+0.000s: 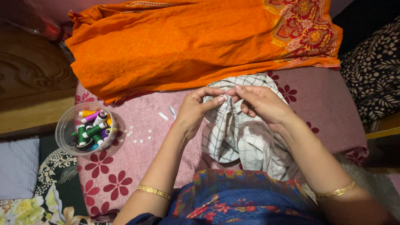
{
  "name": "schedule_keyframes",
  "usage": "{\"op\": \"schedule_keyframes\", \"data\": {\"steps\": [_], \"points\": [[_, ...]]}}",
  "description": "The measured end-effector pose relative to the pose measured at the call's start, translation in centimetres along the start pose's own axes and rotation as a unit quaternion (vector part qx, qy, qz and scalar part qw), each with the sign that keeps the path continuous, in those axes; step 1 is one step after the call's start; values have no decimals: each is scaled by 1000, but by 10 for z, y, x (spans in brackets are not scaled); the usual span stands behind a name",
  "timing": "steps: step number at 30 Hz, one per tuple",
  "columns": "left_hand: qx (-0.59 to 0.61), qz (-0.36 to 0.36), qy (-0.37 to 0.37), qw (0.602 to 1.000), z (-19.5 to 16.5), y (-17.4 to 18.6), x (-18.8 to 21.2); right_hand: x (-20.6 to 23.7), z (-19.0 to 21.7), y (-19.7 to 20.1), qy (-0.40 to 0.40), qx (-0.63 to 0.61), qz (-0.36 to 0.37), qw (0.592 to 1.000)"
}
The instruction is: The person sits at a bed with a plaid shirt, a bowl of thread spools, buttons and scissors. They pick a pink thread spool, thread a needle, cut the thread with scissors, and sew a white button onto the shirt, working the needle through the fabric repeatedly.
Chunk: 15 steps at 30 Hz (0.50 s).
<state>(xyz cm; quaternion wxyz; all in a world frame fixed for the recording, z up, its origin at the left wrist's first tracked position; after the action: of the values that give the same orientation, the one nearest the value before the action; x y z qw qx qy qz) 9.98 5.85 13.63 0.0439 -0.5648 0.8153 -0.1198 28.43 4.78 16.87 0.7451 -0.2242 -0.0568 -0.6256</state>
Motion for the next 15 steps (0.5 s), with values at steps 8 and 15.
{"op": "schedule_keyframes", "data": {"steps": [8, 15], "points": [[-17, 28, 11, 999, 4, 3, 2, -13, -14, 12, -32, -84, 21, 996], [-25, 35, 13, 999, 4, 1, 1, -7, -8, 15, -81, -74, -53, 993]]}}
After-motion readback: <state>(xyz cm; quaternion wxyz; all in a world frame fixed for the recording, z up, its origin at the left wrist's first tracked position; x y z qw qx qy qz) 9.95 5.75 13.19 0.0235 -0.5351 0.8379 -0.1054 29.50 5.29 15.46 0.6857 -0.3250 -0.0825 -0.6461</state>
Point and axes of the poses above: each hand's wrist, its own x-axis away from the middle knuckle, its own y-axis out of the back of the hand, z = x × y, the point moved 5 cm from there along -x, towards the middle knuckle, and after that the axes turned 13 degrees about -x, right-handed, at the moved point
